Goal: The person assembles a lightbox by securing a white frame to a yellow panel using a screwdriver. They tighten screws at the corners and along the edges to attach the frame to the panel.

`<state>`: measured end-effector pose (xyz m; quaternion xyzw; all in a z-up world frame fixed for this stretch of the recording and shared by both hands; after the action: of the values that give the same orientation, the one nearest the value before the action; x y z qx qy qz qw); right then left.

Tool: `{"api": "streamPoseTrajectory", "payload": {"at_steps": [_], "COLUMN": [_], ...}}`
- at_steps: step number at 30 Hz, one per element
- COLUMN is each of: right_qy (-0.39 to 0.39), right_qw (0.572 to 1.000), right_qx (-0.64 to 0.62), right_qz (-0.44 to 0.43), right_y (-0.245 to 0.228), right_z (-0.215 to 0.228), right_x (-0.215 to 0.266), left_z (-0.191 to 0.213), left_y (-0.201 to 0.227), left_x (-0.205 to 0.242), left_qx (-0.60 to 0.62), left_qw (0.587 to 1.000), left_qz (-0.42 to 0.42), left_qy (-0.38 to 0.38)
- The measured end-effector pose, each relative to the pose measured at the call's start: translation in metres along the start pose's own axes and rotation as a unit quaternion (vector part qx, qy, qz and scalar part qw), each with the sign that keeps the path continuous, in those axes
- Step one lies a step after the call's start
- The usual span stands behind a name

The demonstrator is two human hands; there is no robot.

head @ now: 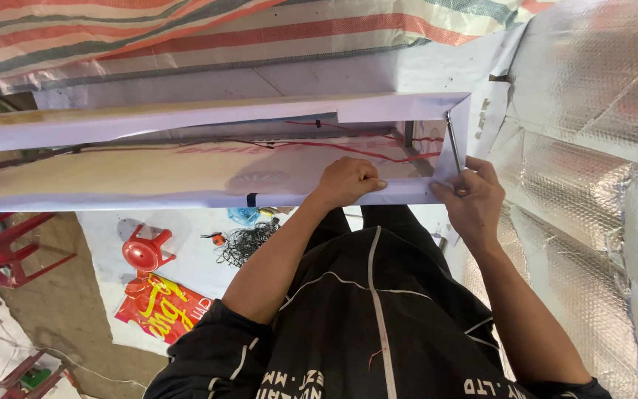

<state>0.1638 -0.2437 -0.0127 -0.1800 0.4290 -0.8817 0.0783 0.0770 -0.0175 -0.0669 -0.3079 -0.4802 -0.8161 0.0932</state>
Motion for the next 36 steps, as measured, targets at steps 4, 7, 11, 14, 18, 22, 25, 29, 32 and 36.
{"api": "streamPoseTrajectory", "payload": {"at_steps": [4,7,11,14,18,22,25,29,32,36], "right_qy": [-0.003,0.007,0.012,0.001,-0.001,-0.010,-0.015,-0.012,-0.015,-0.018], "right_qw": [1.000,1.000,0.999,1.000,1.000,1.000,1.000,1.000,1.000,1.000], "right_qx": [0.014,0.023,0.032,0.016,0.004,-0.002,-0.008,-0.009,0.003,-0.014], "right_qz": [0.004,0.001,0.004,0.012,0.021,0.011,-0.008,-0.008,-0.014,-0.016], "right_y": [-0.007,-0.017,-0.012,-0.008,-0.007,-0.005,0.000,0.000,0.000,-0.004], "right_z": [0.000,0.004,0.003,0.001,-0.002,-0.002,-0.002,-0.003,-0.004,-0.005], "right_x": [-0.002,-0.002,-0.003,-0.005,-0.006,-0.006,-0.005,-0.006,-0.005,-0.006], "left_z": [-0.005,0.012,0.037,0.046,-0.014,-0.060,-0.079,-0.091,-0.076,-0.090], "left_y": [-0.010,0.005,0.012,0.020,0.027,0.020,0.026,0.020,0.022,0.023], "left_x": [-0.004,0.007,0.033,0.078,0.104,0.104,0.106,0.100,0.103,0.102], "left_qx": [0.027,0.004,0.020,0.379,0.653,0.703,0.659,0.591,0.499,0.527], "left_qw": [1.000,0.998,0.985,0.890,0.747,0.703,0.738,0.802,0.859,0.848], "left_qz": [0.008,0.062,0.024,-0.014,0.054,0.087,0.139,0.085,0.086,0.031], "left_qy": [-0.014,-0.012,0.169,0.252,0.110,0.065,0.046,0.027,0.078,0.041]}}
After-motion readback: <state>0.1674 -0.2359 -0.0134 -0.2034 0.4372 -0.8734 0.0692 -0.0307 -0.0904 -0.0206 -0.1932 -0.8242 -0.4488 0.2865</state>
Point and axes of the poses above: each hand's wrist, its own x-axis away from the middle knuckle, its own z-axis out of the back of the hand, y = z × x, the point moved 10 cm from there along -x, towards the middle knuckle, and after that the axes turned 1 degree about y, right-handed, at the moved point
